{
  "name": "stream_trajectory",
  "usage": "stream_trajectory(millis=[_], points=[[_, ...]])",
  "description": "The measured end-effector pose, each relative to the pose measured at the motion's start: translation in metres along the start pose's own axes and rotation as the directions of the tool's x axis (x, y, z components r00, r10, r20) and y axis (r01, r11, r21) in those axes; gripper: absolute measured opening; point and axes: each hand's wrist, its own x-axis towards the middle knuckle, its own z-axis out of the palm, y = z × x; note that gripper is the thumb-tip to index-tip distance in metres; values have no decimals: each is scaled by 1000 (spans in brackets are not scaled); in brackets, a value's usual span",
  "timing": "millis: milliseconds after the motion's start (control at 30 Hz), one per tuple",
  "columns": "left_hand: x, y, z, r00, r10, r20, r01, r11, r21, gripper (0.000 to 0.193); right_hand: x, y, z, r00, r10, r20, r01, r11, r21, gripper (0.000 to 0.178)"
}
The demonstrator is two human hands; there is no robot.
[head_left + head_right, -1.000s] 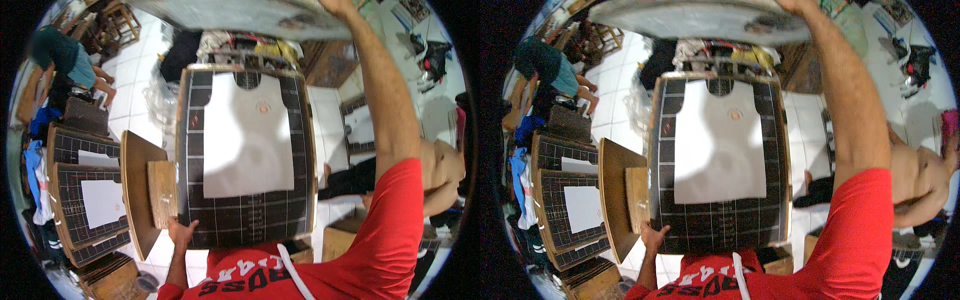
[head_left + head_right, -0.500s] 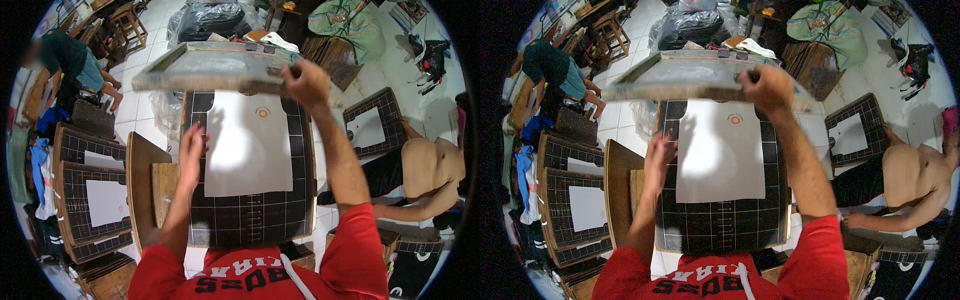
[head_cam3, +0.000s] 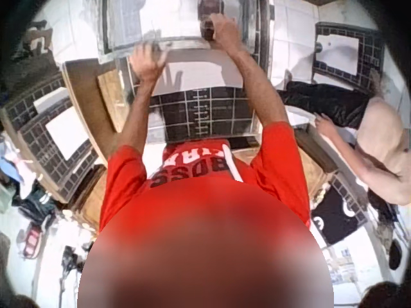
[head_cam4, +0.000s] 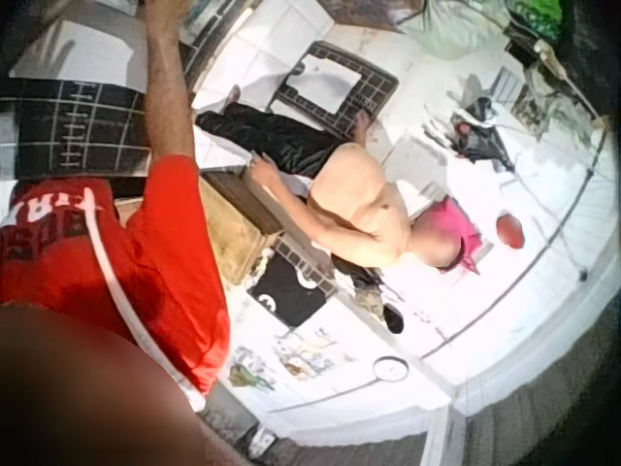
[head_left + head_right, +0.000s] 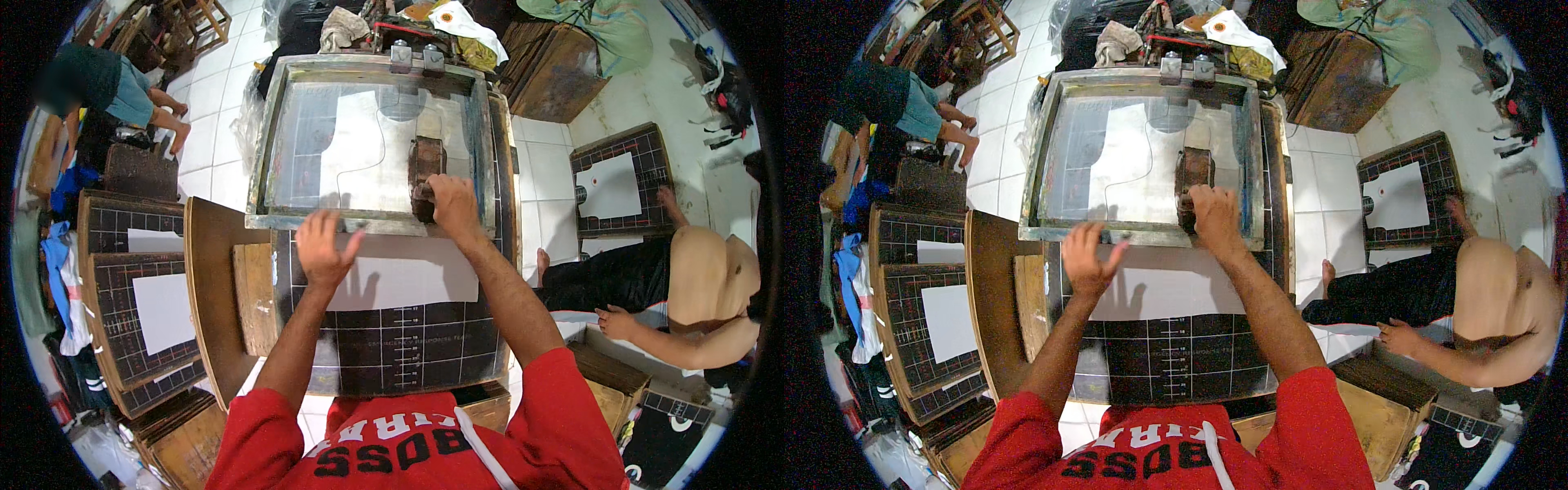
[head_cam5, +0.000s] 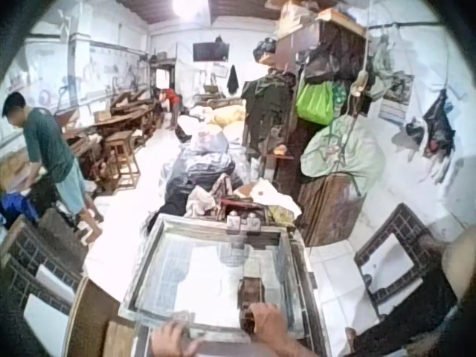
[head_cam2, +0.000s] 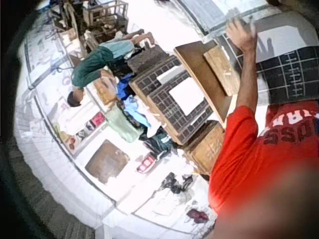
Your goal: The person places white t-shirts onto a screen printing frame, lowers the squeegee bar, and pulls the squeegee across the screen to transfer ink. They repeat this cycle for multiple shirts, lifting the frame and replacing each printed shirt with a new one.
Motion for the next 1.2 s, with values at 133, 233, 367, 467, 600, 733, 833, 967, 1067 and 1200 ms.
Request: stream_trajectory(millis=[133,233,367,467,600,733,833,967,1067,1200], points=[[-4,-1,12,980,101,171,-112,992,55,74,-3,4,-13,998,0,61,-6,995,98,37],[-8,-8,20,974,75,211,-85,996,38,80,0,10,-13,985,6,172,-25,994,105,38],[-11,-11,25,972,46,230,-58,997,44,82,63,47,3,999,-36,11,35,997,63,36],[-10,-9,25,971,43,235,-56,997,50,82,121,79,12,999,-31,-18,32,994,100,31],[-10,-9,25,969,36,244,-56,996,73,83,124,80,12,1000,0,21,-2,996,95,31],[-12,-11,27,969,34,247,-52,997,64,84,59,44,5,997,-2,-81,14,988,153,32],[-13,-11,28,965,21,261,-39,997,64,82,53,44,3,999,-1,-39,7,988,157,35],[-11,-11,28,969,47,241,-65,996,68,82,95,63,14,982,-2,-188,17,997,80,38],[-12,-11,28,969,53,240,-71,995,68,82,106,63,24,984,55,-170,-48,998,45,36],[-14,-11,28,967,39,250,-57,996,64,82,58,37,18,989,58,-135,-45,994,99,38]])
